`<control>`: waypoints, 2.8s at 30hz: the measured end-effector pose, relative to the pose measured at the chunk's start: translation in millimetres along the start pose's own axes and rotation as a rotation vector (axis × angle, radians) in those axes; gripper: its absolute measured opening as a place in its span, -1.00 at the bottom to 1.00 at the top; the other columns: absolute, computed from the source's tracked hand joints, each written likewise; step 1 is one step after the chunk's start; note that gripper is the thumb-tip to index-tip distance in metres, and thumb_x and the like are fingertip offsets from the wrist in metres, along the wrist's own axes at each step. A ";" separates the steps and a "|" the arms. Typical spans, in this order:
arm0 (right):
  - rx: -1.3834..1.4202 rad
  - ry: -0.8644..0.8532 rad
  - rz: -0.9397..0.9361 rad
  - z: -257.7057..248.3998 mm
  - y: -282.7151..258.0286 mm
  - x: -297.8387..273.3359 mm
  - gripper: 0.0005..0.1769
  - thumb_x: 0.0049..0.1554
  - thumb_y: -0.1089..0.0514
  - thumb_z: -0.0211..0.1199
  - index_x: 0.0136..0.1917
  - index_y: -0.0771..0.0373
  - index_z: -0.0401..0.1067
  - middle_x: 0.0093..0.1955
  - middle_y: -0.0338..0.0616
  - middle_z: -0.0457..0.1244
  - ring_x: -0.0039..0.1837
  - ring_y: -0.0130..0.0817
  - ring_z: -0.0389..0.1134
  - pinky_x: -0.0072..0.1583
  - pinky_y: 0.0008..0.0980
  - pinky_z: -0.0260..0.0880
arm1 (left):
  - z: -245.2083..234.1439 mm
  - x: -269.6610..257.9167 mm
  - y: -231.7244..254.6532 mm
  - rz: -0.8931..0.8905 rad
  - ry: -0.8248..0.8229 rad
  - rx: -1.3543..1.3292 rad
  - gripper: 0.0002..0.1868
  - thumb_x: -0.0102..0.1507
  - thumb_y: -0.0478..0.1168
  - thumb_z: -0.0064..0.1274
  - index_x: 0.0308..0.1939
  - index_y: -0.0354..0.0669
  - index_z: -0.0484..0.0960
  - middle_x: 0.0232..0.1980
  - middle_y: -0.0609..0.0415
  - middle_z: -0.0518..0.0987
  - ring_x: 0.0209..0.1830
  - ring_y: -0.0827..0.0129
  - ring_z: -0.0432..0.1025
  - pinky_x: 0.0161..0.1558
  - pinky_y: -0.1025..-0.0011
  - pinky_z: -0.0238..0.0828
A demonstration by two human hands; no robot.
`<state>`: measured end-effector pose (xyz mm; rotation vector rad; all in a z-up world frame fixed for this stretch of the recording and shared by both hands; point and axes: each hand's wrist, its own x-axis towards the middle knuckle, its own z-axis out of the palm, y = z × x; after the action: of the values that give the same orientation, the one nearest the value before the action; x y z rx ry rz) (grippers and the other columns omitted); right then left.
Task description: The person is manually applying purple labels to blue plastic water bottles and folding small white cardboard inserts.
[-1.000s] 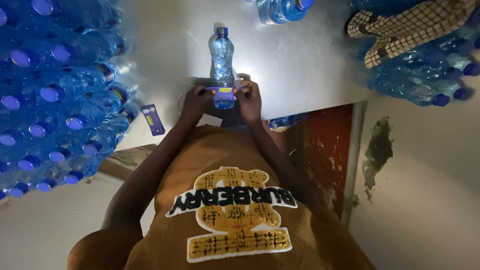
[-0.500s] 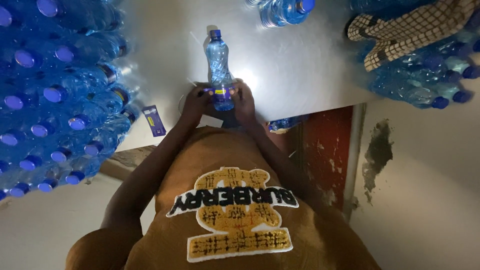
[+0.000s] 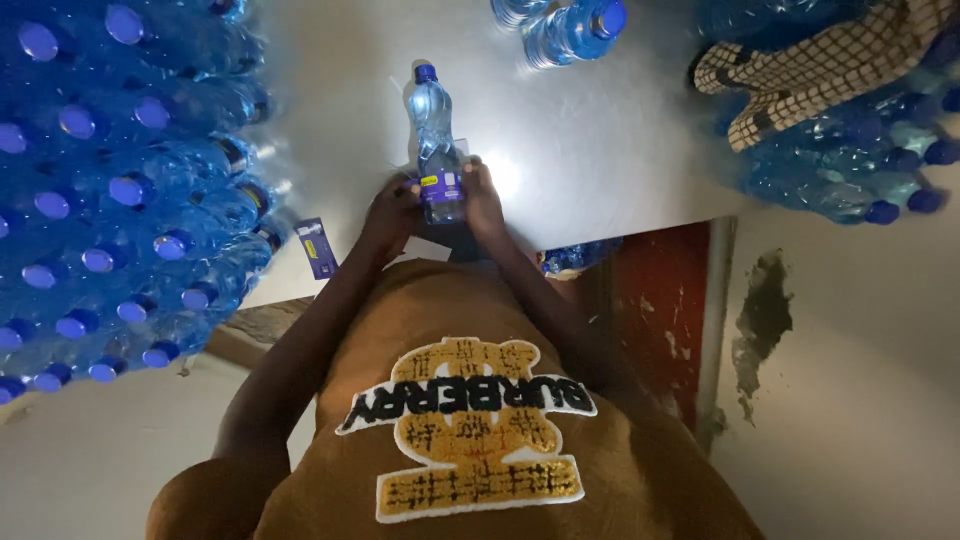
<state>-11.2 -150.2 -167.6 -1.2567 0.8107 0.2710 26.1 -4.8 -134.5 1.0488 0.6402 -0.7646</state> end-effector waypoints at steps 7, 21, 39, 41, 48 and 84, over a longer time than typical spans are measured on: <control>0.189 -0.065 0.057 0.7 -5.9 2.6 -0.36 0.46 -0.33 0.19 0.52 0.14 0.23 0.32 0.00 0.22 0.23 -0.20 0.35 0.33 -0.13 0.34 | 5.4 -8.3 9.8 0.021 -0.045 -0.079 -0.69 0.45 -0.03 0.32 0.07 -0.12 0.60 0.12 0.00 0.61 0.18 0.19 0.58 0.26 0.09 0.52; 0.869 -0.424 0.384 -40.5 95.5 69.6 -0.29 0.40 -0.40 0.13 0.30 0.33 0.46 0.07 0.29 0.48 0.02 0.31 0.59 -0.07 0.20 0.73 | -15.9 85.2 -45.2 0.163 -0.249 0.194 -0.16 0.48 0.30 0.13 0.53 -0.25 0.23 -0.18 -0.03 0.52 -0.50 0.39 0.47 -0.54 0.27 0.70; 0.917 -0.430 0.382 -45.7 96.7 64.0 -0.41 0.45 -0.30 0.04 0.11 0.28 0.54 -0.06 0.16 0.51 -0.06 0.28 0.60 -0.10 0.23 0.72 | -26.5 59.5 -11.4 -0.018 -0.450 0.233 -0.26 0.38 -0.17 0.41 0.53 -0.25 0.35 -0.03 0.04 0.44 -0.26 0.32 0.51 -0.14 0.11 0.76; 0.838 -0.440 0.315 -41.8 72.1 58.6 -0.35 0.47 -0.34 -0.02 0.11 0.29 0.52 -0.10 0.17 0.51 -0.10 0.16 0.61 -0.11 0.17 0.72 | -23.5 48.2 5.9 0.021 -0.496 0.244 -0.20 0.38 -0.23 0.40 0.60 -0.25 0.31 0.02 -0.02 0.46 -0.19 0.30 0.52 -0.07 0.06 0.75; -0.105 -0.732 -0.258 -23.1 14.6 50.7 -0.12 0.41 -0.11 0.33 0.82 -0.03 -0.01 0.49 0.05 0.28 0.46 -0.01 0.42 0.45 0.09 0.47 | -33.0 -2.8 75.0 0.382 -0.216 0.893 0.09 0.16 0.18 0.52 0.65 -0.12 0.35 0.32 -0.36 0.47 0.29 -0.27 0.51 0.23 -0.09 0.56; -0.834 -0.406 -0.677 193.5 23.8 41.4 -0.05 0.06 -0.06 0.71 0.54 0.22 0.28 0.48 0.11 0.12 0.57 0.27 0.30 0.57 0.20 0.40 | -107.9 -122.4 8.8 0.598 0.468 0.602 -0.11 0.54 0.14 0.10 0.65 -0.52 0.18 0.43 -0.63 0.48 0.49 -0.54 0.35 0.43 -0.37 0.34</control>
<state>79.5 24.7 -197.3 -2.0808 -0.1495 0.3039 -49.4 127.3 -74.9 1.8968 0.4452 -0.1672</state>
